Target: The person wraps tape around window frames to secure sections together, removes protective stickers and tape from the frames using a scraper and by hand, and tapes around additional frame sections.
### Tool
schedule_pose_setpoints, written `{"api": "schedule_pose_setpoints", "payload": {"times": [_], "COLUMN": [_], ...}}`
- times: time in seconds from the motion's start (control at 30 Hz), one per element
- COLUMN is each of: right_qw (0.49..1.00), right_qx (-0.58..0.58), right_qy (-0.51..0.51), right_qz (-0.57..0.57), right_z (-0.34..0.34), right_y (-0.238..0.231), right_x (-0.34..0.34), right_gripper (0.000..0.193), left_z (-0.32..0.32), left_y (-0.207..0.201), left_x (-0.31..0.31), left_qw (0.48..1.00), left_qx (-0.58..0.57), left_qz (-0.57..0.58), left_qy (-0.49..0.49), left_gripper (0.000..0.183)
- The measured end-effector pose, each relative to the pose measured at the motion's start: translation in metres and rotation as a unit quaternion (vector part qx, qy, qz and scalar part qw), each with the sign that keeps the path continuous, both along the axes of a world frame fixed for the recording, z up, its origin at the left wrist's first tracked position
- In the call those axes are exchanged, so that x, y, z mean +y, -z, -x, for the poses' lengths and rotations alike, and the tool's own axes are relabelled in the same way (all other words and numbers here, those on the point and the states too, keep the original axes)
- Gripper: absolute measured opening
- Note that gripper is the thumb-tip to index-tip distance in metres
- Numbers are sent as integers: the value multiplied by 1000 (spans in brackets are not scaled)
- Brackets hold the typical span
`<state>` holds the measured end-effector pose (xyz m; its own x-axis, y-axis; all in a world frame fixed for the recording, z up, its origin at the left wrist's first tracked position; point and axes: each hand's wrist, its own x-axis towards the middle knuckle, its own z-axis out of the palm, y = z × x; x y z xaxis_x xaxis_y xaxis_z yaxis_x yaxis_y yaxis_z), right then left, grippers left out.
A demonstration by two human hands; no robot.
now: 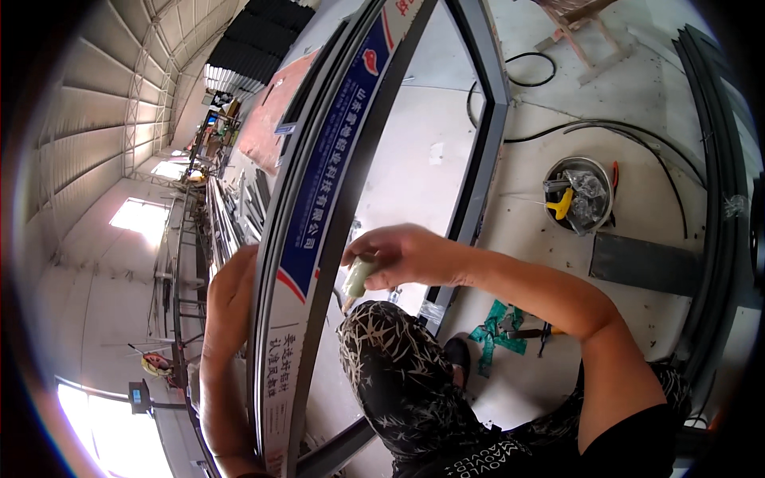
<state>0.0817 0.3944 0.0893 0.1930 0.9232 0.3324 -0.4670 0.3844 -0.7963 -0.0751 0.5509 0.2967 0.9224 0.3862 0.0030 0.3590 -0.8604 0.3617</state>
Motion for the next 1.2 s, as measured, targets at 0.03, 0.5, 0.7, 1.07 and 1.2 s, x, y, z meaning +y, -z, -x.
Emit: {"api": "schedule_pose_setpoints", "payload": {"times": [0.03,0.5,0.7,1.07,1.2], "right_qw": [1000,994,988,977,977], "right_qx": [8,80,54,120,146], "right_qy": [5,66,145,175,155], "right_qz": [-6,21,4,28,15], "right_z": [4,29,52,67,68], "right_y": [0,23,13,10,17], "right_x": [-1,35,54,78,86], "right_gripper": [39,47,39,33,33], "left_z": [-1,-9,-15,-10,-11], "left_y": [0,73,64,101,88], "left_x": [-1,29,48,127,124], "left_qw": [997,903,974,943,957], "left_qx": [19,128,159,81,86], "left_qz": [62,409,163,323,275], "left_qy": [-33,-5,-9,1,-16], "left_gripper": [31,32,16,8,8]}}
